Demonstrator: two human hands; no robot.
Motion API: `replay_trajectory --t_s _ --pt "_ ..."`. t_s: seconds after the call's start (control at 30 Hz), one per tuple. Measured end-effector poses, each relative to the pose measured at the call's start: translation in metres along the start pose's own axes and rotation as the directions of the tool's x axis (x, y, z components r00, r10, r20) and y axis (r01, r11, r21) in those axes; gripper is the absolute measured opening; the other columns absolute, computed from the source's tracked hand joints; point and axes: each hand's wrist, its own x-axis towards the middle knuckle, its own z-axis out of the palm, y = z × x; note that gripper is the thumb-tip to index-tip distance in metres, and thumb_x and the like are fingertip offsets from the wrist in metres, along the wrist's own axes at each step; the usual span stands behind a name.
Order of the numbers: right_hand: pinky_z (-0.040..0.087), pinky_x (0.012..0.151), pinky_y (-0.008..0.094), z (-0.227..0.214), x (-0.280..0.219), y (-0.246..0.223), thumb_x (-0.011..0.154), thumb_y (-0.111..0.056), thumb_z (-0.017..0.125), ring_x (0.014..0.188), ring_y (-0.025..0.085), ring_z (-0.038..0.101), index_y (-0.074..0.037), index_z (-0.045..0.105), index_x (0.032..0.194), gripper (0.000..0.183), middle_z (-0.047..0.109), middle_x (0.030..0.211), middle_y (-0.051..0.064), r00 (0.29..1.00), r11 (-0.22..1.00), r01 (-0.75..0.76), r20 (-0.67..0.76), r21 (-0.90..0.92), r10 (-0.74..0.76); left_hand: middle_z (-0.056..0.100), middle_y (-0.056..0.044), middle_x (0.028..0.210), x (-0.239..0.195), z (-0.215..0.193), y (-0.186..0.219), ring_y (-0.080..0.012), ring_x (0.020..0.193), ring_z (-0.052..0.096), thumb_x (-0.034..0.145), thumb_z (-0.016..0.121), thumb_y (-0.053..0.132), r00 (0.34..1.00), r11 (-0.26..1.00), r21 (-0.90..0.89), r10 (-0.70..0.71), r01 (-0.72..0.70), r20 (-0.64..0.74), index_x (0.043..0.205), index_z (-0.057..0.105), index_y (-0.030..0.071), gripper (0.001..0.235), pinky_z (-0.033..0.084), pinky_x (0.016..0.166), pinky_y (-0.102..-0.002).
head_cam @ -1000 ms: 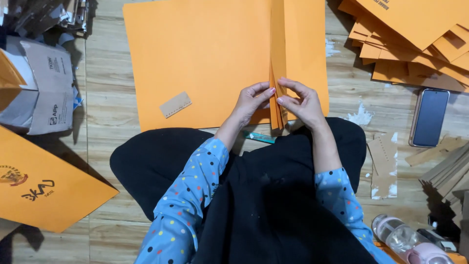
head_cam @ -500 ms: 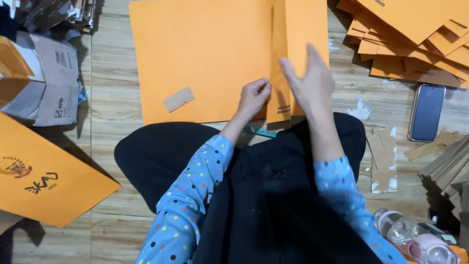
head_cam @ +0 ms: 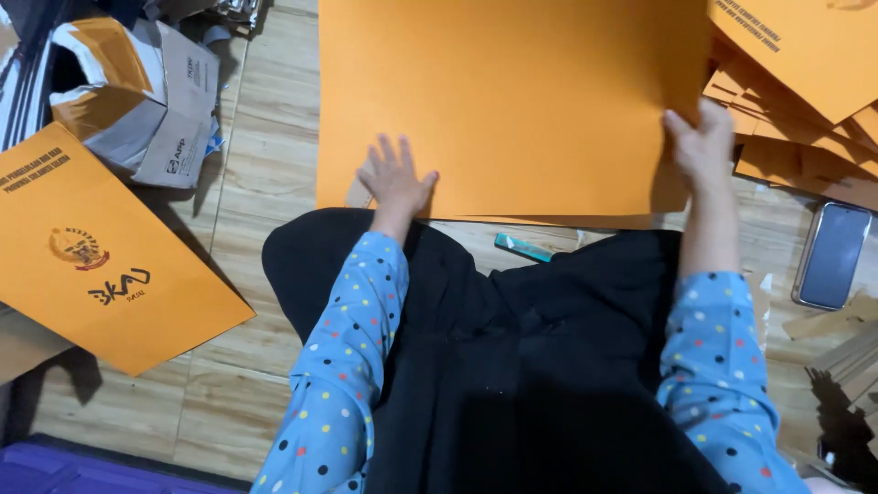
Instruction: The person is folding orange folders and using a small cardboard template and a marking tool to align and crease them.
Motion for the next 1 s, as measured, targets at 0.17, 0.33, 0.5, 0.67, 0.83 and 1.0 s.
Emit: replay_trajectory --t_s 0.17,0.33,0.5,0.67,0.83,1.0 --pt "0.044 0.074 0.028 -0.088 -0.029 -0.063 0.098 0.001 0.055 0.090 0.013 0.050 -0.006 0.055 0.104 0.009 0.055 0.103 0.002 0.990 0.916 0.128 -0.096 0.381 -0.099 0.003 -0.013 0.149 0.032 -0.006 -0.033 -0.0294 0.138 0.008 0.067 0.065 0.067 0.910 0.802 -0.593 -0.295 0.071 -0.290 0.141 -0.004 0.012 0.115 0.012 0.099 -0.064" --pt "0.038 0.066 0.027 -0.121 -0.047 -0.071 0.087 -0.013 0.047 0.091 0.013 0.048 -0.011 0.052 0.097 0.011 0.053 0.100 0.000 0.947 0.961 -0.120 -0.262 0.248 0.186 0.026 -0.015 0.138 0.042 -0.085 -0.068 -0.0274 0.128 0.028 0.077 0.081 0.007 0.538 0.073 -0.546 -0.107 -0.834 -0.836 0.136 0.015 0.010 0.088 0.026 0.107 -0.038" --pt "0.053 0.088 0.031 -0.075 -0.049 0.009 0.076 0.008 0.058 0.098 0.015 0.055 -0.009 0.055 0.108 0.036 0.058 0.107 0.004 0.958 0.807 0.025 -0.245 0.589 0.149 0.059 -0.008 0.100 0.015 -0.095 -0.050 -0.0195 0.094 0.058 0.076 0.072 -0.006 0.545 -0.186 -0.551 0.087 -0.813 -0.834 0.101 0.042 0.011 0.042 0.052 0.083 -0.032" --pt "0.047 0.089 0.039 -0.052 -0.053 -0.029 0.082 0.002 0.058 0.100 0.021 0.051 0.000 0.051 0.112 0.031 0.057 0.111 0.012 0.894 0.750 0.215 -0.436 0.626 0.108 0.058 -0.005 0.092 0.024 -0.071 -0.033 -0.0133 0.082 0.056 0.086 0.064 0.014 0.513 0.020 -0.513 0.091 -0.858 -0.854 0.102 0.053 0.006 0.021 0.049 0.075 -0.026" --pt "0.053 0.093 0.034 -0.086 -0.065 -0.077 0.083 0.003 0.055 0.108 0.020 0.053 -0.009 0.043 0.118 0.039 0.053 0.114 0.007 0.885 0.776 -0.030 -0.344 0.630 0.314 0.057 -0.006 0.101 0.002 -0.094 -0.036 -0.0157 0.093 0.055 0.084 0.061 -0.005 0.529 -0.030 -0.528 -0.027 -0.849 -0.848 0.112 0.046 0.010 0.035 0.049 0.079 -0.029" --pt "0.049 0.096 0.033 -0.031 -0.056 0.062 0.081 0.000 0.073 0.105 0.023 0.058 -0.002 0.052 0.112 0.038 0.057 0.117 0.013 0.874 0.710 0.050 -0.375 0.702 0.310 0.059 -0.003 0.097 0.024 -0.048 -0.028 -0.0136 0.090 0.057 0.083 0.062 0.001 0.581 0.138 -0.574 0.007 -0.807 -0.814 0.105 0.054 0.012 0.027 0.046 0.071 -0.025"
